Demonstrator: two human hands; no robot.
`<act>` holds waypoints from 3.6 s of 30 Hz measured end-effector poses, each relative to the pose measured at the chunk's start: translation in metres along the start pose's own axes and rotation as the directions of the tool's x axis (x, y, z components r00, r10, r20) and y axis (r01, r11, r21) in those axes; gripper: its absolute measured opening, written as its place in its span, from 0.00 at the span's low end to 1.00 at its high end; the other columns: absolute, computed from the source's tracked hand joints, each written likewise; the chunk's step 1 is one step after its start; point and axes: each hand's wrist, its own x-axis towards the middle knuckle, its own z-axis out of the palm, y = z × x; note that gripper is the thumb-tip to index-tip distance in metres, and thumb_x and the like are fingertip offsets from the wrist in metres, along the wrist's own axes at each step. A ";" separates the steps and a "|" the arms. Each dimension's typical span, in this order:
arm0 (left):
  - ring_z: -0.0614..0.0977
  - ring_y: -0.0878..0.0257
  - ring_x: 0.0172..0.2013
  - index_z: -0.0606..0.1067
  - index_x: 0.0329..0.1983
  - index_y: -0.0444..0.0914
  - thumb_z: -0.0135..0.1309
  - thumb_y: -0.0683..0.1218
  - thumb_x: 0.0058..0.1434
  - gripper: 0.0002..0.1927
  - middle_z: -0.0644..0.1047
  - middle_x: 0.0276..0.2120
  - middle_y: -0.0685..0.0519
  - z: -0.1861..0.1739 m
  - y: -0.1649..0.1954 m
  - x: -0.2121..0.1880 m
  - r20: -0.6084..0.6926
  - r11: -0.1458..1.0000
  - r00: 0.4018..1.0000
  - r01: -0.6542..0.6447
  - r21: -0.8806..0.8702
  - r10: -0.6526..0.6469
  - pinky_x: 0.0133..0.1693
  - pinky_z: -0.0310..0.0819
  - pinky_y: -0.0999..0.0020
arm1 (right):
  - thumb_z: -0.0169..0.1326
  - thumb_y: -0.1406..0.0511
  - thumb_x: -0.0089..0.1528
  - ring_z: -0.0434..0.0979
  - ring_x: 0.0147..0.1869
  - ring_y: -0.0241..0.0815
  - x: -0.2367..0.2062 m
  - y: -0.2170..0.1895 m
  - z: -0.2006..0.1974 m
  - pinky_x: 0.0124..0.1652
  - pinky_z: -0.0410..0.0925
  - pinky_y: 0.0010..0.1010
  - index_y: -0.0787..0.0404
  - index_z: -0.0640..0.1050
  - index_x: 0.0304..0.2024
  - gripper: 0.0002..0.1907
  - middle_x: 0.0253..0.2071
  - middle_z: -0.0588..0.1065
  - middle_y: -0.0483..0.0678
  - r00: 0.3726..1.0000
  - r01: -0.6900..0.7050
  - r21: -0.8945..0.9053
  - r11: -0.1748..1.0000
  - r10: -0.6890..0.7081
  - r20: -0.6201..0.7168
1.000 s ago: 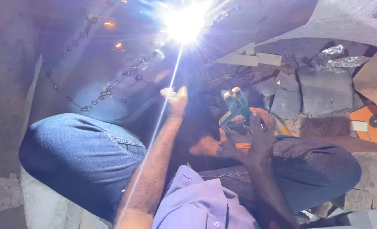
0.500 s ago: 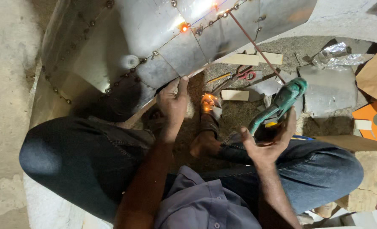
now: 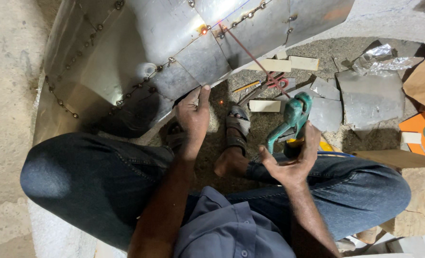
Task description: The person grinds a small metal sheet with an angle grinder, then fits it into a gap on a large curved metal duct. They use a welding tool to tack the sheet in place along the seam.
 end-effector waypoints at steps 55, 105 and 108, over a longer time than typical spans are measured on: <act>0.87 0.60 0.33 0.83 0.43 0.38 0.66 0.45 0.62 0.09 0.84 0.34 0.49 -0.015 0.023 -0.039 -0.161 0.971 0.971 -0.145 0.188 0.176 0.36 0.80 0.65 | 0.60 0.70 0.63 0.74 0.53 0.42 -0.074 0.008 -0.058 0.55 0.70 0.31 0.56 0.51 0.83 0.50 0.57 0.72 0.55 0.766 -0.259 0.797 0.546 0.618 -0.175; 0.83 0.63 0.37 0.77 0.53 0.38 0.69 0.42 0.58 0.21 0.81 0.36 0.54 0.018 0.014 -0.026 -0.194 0.985 0.972 -0.107 0.138 0.133 0.39 0.81 0.66 | 0.57 0.68 0.62 0.72 0.58 0.43 -0.061 0.048 -0.032 0.60 0.67 0.31 0.57 0.52 0.83 0.49 0.60 0.70 0.55 0.725 -0.329 0.808 0.489 0.679 -0.115; 0.82 0.64 0.34 0.77 0.52 0.39 0.70 0.42 0.57 0.20 0.80 0.34 0.55 0.019 0.019 -0.026 -0.208 0.985 0.970 -0.098 0.144 0.127 0.37 0.79 0.67 | 0.57 0.68 0.61 0.71 0.57 0.44 -0.060 0.049 -0.034 0.59 0.67 0.32 0.56 0.52 0.82 0.49 0.59 0.70 0.55 0.707 -0.340 0.819 0.462 0.700 -0.101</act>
